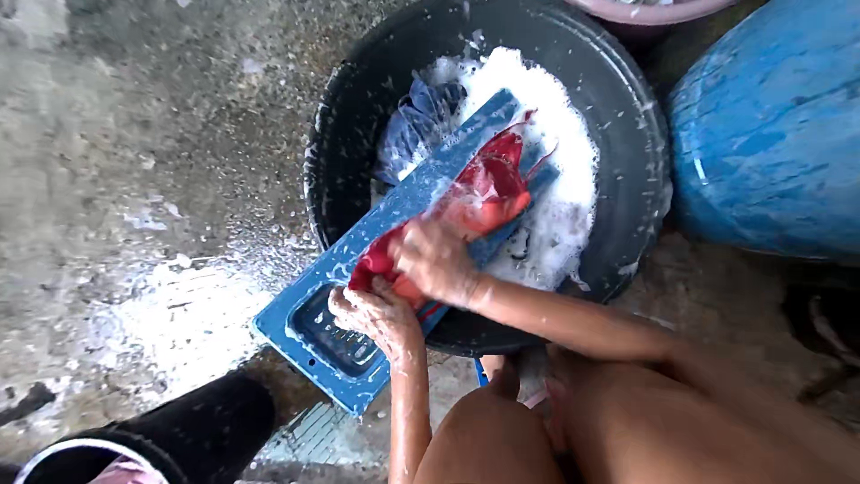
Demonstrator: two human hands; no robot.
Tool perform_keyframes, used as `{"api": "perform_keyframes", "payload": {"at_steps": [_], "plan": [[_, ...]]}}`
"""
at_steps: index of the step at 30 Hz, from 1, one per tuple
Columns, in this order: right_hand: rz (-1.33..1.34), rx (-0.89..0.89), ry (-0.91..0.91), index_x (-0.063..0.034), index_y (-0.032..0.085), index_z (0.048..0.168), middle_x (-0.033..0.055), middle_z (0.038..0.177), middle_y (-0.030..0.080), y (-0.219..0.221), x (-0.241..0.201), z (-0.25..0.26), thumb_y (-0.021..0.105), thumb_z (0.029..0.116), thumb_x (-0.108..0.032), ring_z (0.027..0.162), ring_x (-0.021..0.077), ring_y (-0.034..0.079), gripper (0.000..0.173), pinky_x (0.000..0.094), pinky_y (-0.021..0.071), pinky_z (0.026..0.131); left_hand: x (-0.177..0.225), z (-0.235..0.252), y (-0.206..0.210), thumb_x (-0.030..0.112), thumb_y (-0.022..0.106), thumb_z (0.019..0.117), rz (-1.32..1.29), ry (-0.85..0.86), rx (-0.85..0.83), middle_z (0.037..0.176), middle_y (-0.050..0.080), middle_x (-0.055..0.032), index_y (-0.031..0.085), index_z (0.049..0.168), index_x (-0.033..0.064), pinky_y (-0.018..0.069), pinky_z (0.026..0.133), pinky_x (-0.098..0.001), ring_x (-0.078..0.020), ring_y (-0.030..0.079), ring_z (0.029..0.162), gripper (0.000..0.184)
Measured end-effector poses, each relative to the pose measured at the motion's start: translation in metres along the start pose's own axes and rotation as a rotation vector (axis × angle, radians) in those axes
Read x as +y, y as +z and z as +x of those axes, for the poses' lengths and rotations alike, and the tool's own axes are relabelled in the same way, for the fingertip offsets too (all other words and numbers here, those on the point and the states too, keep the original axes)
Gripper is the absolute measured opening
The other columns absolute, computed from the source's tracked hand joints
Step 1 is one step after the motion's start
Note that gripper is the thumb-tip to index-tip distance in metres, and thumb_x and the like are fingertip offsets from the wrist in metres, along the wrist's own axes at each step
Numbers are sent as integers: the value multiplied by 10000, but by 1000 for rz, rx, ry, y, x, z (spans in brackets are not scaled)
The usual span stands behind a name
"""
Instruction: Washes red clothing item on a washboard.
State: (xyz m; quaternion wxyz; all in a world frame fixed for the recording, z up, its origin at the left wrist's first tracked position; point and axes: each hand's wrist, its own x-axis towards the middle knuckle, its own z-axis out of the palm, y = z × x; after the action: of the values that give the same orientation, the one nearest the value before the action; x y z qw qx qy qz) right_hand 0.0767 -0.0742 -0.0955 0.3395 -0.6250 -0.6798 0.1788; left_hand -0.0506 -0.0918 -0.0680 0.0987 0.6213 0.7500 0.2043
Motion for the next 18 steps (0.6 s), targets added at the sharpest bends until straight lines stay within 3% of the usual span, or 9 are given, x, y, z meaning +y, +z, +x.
{"api": "perform_keyframes", "payload": {"at_steps": [2, 3, 5, 7, 9, 11, 13, 15, 18], "plan": [[-107, 12, -71, -159, 766, 1166, 174, 1254, 686, 12, 14, -1, 714, 928, -290, 1154, 388, 647, 276, 571, 516, 974, -3, -1, -1, 155, 541, 1024, 1, 29, -1, 1406, 432, -448, 546, 1262, -202, 311, 1130, -622, -605, 418, 1323, 429], [-172, 29, 25, -154, 758, 1161, 171, 1264, 685, -1, 42, 8, 703, 932, -306, 1165, 392, 647, 280, 586, 507, 990, -3, -1, -1, 156, 555, 1017, 14, 41, -2, 1399, 435, -454, 562, 1238, -201, 318, 1125, -624, -613, 422, 1315, 420], [-277, 24, 359, -53, 668, 1281, 250, 1362, 599, -43, 105, 32, 610, 994, -253, 1257, 463, 567, 355, 623, 446, 1044, -1, 1, 2, 160, 572, 1004, 46, 46, 12, 1382, 437, -464, 581, 1194, -195, 323, 1112, -629, -626, 424, 1301, 402], [-269, 60, 516, -18, 609, 1342, 265, 1395, 552, -56, 121, 45, 530, 1026, -199, 1317, 457, 514, 373, 595, 428, 1082, 0, 1, 2, 162, 564, 1006, 64, 44, 10, 1391, 431, -462, 580, 1202, -191, 308, 1125, -627, -621, 415, 1315, 404], [-159, 95, 387, -35, 651, 1311, 224, 1351, 609, -28, 61, 37, 582, 955, -95, 1315, 384, 543, 368, 530, 443, 1104, 0, 1, 3, 161, 559, 1010, 49, 51, 15, 1380, 443, -452, 578, 1204, -188, 313, 1123, -616, -605, 425, 1311, 400], [-5, 38, 136, -106, 705, 1292, 167, 1379, 628, 12, -2, 13, 653, 949, -120, 1318, 337, 563, 347, 503, 459, 1104, -4, 1, 1, 122, 544, 995, 31, 65, 14, 1385, 439, -455, 570, 1217, -200, 321, 1124, -611, -604, 425, 1313, 392], [-25, 11, -17, -170, 729, 1271, 158, 1383, 632, 16, 10, 12, 693, 954, -248, 1250, 355, 612, 328, 529, 515, 1008, -4, 1, 0, 137, 561, 996, 33, 75, -14, 1394, 420, -467, 576, 1192, -195, 310, 1123, -625, -622, 403, 1321, 386], [-141, 6, 71, -170, 680, 1334, 186, 1440, 576, 0, 58, 27, 645, 968, -336, 1257, 405, 579, 404, 572, 497, 974, -3, 0, 3, 133, 584, 970, 82, 101, -23, 1369, 419, -476, 615, 1124, -155, 313, 1098, -655, -646, 404, 1294, 327], [-132, 40, 154, -91, 676, 1279, 221, 1414, 556, -8, 66, 43, 654, 924, -239, 1305, 439, 517, 385, 612, 444, 1023, -1, 3, 7, 59, 582, 925, 119, 111, 4, 1350, 420, -493, 646, 1116, -114, 323, 1082, -668, -674, 402, 1275, 266]]}}
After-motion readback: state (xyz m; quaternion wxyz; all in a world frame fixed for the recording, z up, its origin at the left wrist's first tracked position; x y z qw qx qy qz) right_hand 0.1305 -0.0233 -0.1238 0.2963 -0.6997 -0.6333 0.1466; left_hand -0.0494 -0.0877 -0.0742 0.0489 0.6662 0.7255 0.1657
